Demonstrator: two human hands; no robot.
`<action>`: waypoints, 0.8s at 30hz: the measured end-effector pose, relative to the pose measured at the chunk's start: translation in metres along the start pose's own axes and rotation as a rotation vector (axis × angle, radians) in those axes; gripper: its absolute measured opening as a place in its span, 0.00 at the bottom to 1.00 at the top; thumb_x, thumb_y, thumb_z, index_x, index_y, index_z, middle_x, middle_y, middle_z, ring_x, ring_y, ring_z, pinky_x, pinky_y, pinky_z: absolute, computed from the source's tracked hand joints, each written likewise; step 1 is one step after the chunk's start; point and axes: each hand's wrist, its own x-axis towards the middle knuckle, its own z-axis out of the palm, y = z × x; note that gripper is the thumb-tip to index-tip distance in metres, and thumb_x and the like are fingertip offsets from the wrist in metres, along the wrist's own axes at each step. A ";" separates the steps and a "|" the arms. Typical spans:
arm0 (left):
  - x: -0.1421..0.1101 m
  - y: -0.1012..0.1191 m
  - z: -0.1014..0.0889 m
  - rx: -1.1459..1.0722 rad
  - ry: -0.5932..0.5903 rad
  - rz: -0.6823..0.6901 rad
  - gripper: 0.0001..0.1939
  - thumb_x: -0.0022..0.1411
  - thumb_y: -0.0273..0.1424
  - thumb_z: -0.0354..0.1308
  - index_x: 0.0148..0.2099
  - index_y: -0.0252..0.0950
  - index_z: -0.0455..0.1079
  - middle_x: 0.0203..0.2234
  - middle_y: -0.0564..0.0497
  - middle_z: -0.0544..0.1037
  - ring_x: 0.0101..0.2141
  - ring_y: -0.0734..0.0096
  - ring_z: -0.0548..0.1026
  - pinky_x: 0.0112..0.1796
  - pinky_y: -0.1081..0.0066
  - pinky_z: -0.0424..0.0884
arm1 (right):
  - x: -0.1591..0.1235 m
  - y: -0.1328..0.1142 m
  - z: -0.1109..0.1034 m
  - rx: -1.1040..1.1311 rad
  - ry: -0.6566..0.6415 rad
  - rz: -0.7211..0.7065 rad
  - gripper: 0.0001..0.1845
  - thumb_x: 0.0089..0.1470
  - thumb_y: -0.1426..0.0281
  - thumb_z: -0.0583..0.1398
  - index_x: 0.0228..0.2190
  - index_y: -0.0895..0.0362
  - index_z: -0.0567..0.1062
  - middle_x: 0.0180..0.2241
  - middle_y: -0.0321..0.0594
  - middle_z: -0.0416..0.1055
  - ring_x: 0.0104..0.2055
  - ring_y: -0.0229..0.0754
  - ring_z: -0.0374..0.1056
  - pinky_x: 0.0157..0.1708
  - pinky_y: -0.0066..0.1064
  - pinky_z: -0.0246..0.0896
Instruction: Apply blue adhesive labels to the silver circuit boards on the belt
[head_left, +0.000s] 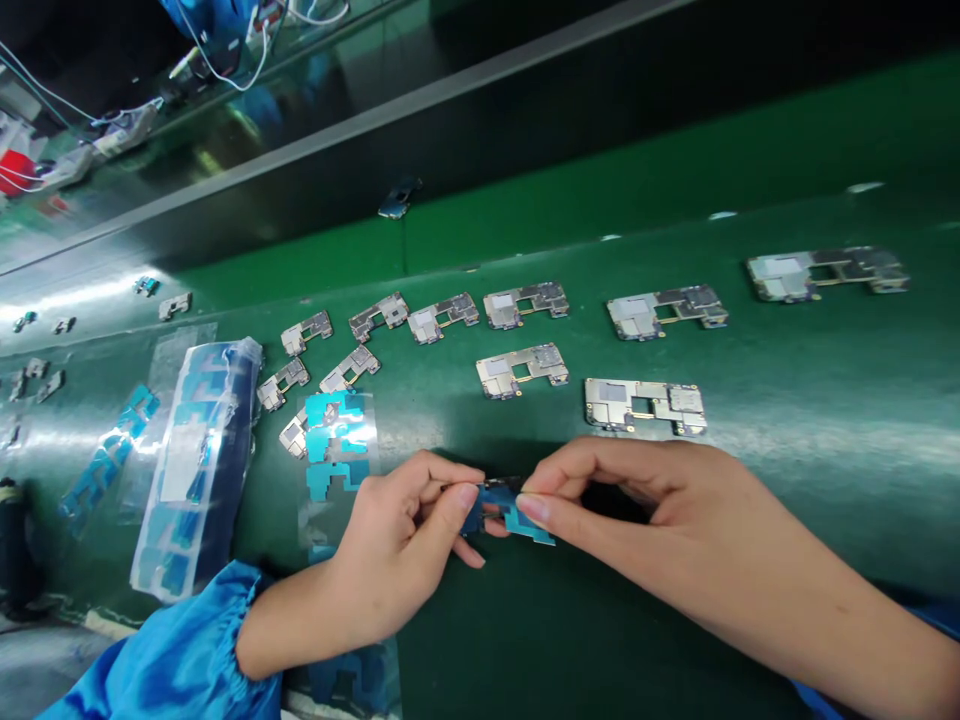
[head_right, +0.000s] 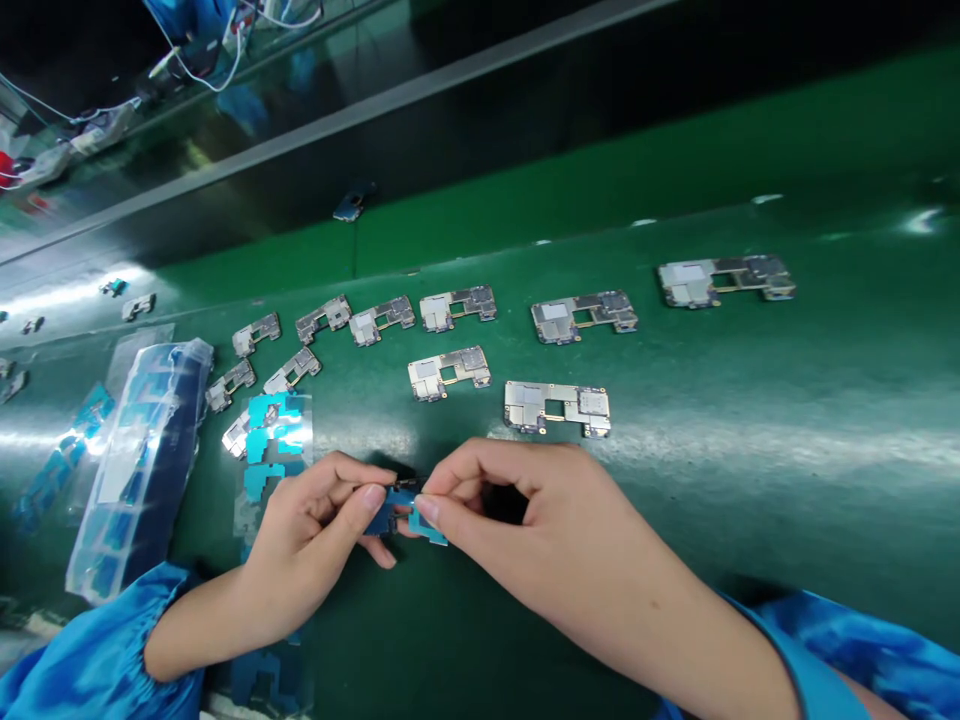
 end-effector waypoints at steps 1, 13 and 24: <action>0.000 0.000 0.000 -0.001 0.001 -0.010 0.08 0.75 0.33 0.62 0.48 0.33 0.76 0.29 0.48 0.87 0.35 0.65 0.89 0.31 0.76 0.87 | 0.001 -0.001 0.000 -0.003 0.008 0.002 0.13 0.54 0.57 0.66 0.22 0.48 0.83 0.23 0.36 0.80 0.23 0.40 0.72 0.21 0.27 0.65; -0.002 0.001 -0.002 -0.068 -0.041 0.001 0.08 0.77 0.33 0.62 0.49 0.33 0.76 0.36 0.45 0.89 0.39 0.65 0.90 0.35 0.75 0.87 | -0.005 0.006 0.007 -0.066 0.115 -0.011 0.11 0.57 0.62 0.66 0.24 0.48 0.82 0.21 0.31 0.77 0.22 0.37 0.69 0.20 0.25 0.60; 0.000 0.010 0.001 -0.038 -0.013 -0.038 0.13 0.73 0.40 0.66 0.47 0.34 0.76 0.36 0.45 0.89 0.39 0.59 0.90 0.33 0.71 0.89 | 0.001 -0.002 0.004 -0.052 0.136 -0.024 0.11 0.53 0.63 0.66 0.20 0.47 0.82 0.19 0.33 0.76 0.21 0.40 0.69 0.19 0.30 0.58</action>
